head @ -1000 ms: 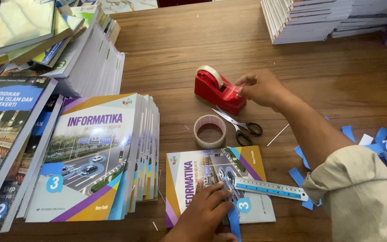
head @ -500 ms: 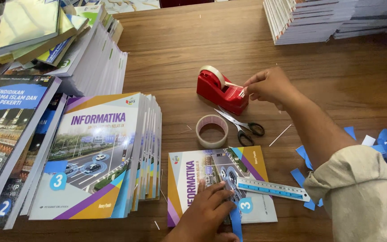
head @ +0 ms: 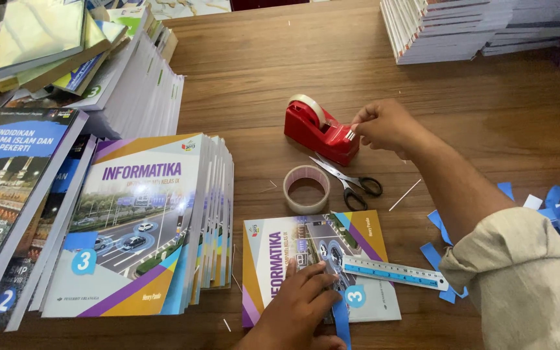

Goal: The recorder is applying blue tape labels to the spines of multiple copies of a textbook titled 'Informatika' at a cataloging workstation.

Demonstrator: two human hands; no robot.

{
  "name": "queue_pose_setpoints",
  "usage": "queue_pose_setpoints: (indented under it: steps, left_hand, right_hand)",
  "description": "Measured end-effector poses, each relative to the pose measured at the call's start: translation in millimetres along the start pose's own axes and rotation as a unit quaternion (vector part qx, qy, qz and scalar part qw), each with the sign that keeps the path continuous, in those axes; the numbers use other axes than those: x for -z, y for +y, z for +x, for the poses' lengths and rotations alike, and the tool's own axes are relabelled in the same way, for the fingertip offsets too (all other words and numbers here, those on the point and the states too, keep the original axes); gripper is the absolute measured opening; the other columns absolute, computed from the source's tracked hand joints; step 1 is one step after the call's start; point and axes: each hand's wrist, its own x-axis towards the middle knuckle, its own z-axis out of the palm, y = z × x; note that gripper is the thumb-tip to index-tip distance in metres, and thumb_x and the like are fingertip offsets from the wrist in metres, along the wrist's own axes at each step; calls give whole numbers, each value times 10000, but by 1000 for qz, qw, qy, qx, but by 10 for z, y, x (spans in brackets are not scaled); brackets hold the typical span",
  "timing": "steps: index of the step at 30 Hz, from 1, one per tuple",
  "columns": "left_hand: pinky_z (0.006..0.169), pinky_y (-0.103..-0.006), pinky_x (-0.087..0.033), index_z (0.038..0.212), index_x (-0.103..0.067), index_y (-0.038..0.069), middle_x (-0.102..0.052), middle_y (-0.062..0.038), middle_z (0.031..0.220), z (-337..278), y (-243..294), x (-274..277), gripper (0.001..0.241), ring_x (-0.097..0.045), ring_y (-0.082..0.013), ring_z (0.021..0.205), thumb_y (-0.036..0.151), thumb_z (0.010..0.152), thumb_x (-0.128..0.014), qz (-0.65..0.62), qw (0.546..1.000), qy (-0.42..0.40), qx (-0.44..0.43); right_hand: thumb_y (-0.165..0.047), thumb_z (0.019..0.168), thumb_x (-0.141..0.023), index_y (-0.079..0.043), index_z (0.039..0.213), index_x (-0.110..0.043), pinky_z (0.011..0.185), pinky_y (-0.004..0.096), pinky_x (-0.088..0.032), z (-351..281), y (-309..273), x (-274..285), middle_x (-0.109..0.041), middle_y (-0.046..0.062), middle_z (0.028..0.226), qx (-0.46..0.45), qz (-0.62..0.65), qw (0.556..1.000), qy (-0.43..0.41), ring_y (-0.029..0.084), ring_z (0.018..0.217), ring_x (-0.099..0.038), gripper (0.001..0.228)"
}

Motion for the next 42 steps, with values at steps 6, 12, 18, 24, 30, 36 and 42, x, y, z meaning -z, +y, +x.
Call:
queue_pose_setpoints:
  steps: [6,12,18,24,30,36,42]
  left_hand:
    - [1129,-784,-81,1200,-667,6,-563,-212,1393,31,93,98,659,-334,-449,1456,561,845,-701,-17,998,-42,33]
    - [1111,-818,-59,1203,-676,20,-566,-226,1388,45,73,100,678,-333,-438,1460,556,794,-740,-28,998,-45,31]
    - [1110,-819,-81,1166,-669,19,-576,-204,1363,27,65,77,664,-365,-440,1448,490,725,-828,-28,999,-14,18]
    - [1147,-794,-6,1202,-654,51,-559,-195,1399,30,51,37,655,-311,-410,1477,472,737,-842,-33,997,-41,47]
    - [1151,-784,-46,1183,-668,27,-571,-194,1357,9,85,73,655,-341,-422,1460,443,719,-871,-33,999,-7,22]
    - [1172,-745,-39,1204,-660,60,-545,-178,1417,2,109,101,644,-306,-410,1482,472,740,-836,-26,998,-22,44]
    - [1130,-756,-199,1172,-648,38,-575,-168,1368,-37,54,40,664,-411,-422,1421,404,670,-881,-7,999,41,-2]
  right_hand:
    - [-11,941,-656,-21,946,-660,570,271,-469,-93,-1,19,-632,98,857,-9,52,999,3,165,685,-602,11]
    - [19,904,-640,-14,1135,-565,504,264,-435,-141,9,-12,-610,138,921,-10,61,998,13,170,645,-579,244]
    - [48,907,-618,-44,1237,-437,566,297,-481,39,275,-107,-583,120,951,39,50,998,26,185,699,-566,387]
    - [-45,999,-567,-73,1194,-440,604,310,-463,-180,344,-226,-543,34,866,157,-117,976,94,143,700,-548,234]
    - [-52,941,-647,-41,1166,-559,656,336,-506,-71,838,-285,-660,68,856,234,-99,954,161,191,724,-632,241]
    - [-107,955,-711,-61,1126,-740,487,260,-479,-851,544,-245,-715,63,744,151,-70,981,103,127,555,-614,179]
    - [-13,927,-686,32,1028,-715,663,241,-540,-1759,948,-488,-741,93,860,171,168,971,15,141,738,-679,114]
